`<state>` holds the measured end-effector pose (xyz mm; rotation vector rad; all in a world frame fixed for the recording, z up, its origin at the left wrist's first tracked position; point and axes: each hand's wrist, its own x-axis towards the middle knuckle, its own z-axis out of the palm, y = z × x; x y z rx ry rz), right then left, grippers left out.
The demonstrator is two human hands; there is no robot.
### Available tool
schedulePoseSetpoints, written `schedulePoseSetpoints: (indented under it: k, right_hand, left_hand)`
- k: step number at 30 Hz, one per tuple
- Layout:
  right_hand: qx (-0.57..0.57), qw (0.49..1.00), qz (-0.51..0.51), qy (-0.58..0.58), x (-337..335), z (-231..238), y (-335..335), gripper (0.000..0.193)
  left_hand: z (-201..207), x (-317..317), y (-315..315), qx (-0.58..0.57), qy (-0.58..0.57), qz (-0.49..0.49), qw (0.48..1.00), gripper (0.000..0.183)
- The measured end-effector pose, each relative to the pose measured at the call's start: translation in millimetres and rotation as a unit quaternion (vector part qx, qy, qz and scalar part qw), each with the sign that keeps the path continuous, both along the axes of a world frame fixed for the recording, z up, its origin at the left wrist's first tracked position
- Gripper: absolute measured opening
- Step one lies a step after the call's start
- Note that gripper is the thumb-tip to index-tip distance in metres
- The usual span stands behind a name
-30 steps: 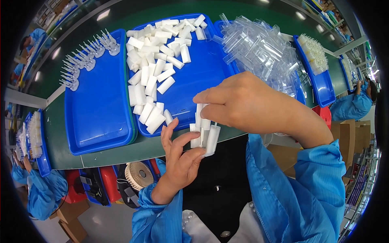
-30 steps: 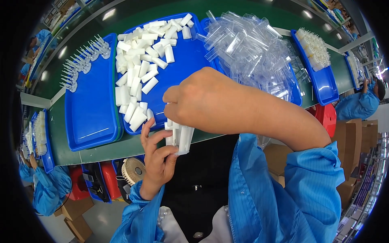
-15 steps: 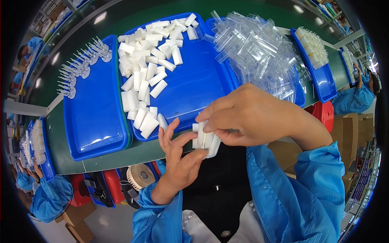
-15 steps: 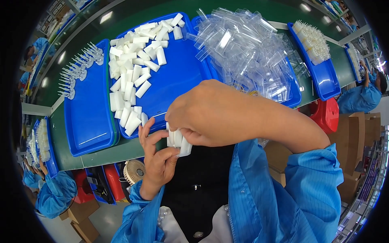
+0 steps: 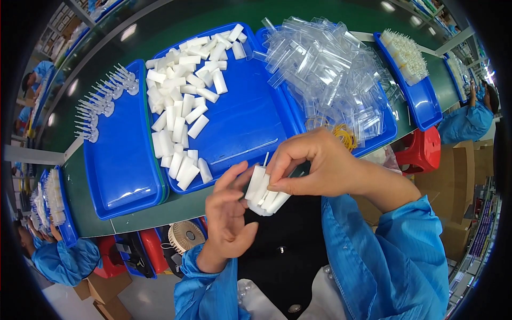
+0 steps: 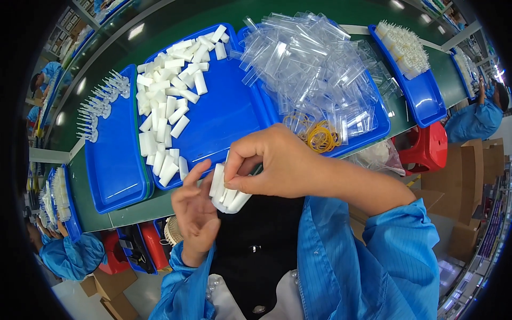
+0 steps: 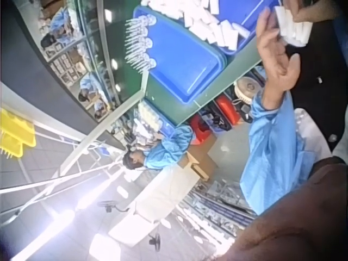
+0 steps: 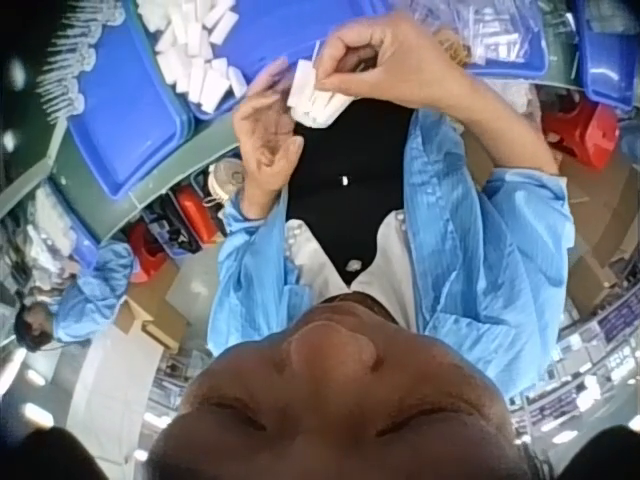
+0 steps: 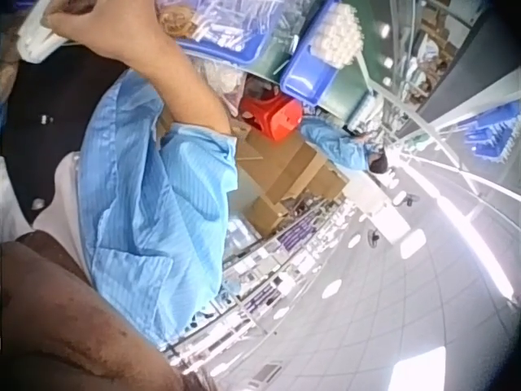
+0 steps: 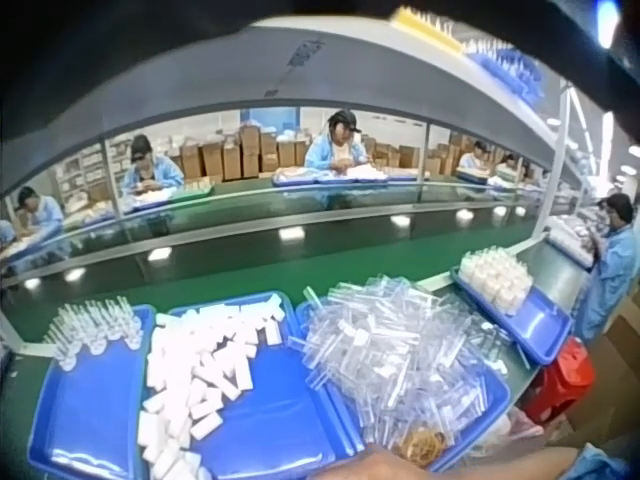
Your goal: The person assembles small plastic and foam components into larger units by hand on a factory production line.
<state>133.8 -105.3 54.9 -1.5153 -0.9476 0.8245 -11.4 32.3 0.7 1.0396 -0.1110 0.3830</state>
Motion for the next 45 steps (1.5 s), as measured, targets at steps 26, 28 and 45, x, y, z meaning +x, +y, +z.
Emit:
schedulePoseSetpoints:
  k: [26,28,45]
  right_hand:
    - [-0.043,0.782,-0.415,-0.462,47.2,-6.1,-132.0,0.017]
    - [-0.104,0.749,-0.444,-0.480,69.0,-14.7,-154.9,0.020]
    - [-0.146,0.784,-0.379,-0.469,106.3,-51.4,-179.5,0.026]
  left_hand:
    - [7.0,37.5,-37.5,0.360,0.039,0.037,0.931,0.025]
    - [4.5,42.2,-42.8,0.351,0.042,0.024,0.935,0.026]
    - [14.6,76.2,-62.0,0.346,0.029,-0.026,0.937,0.020]
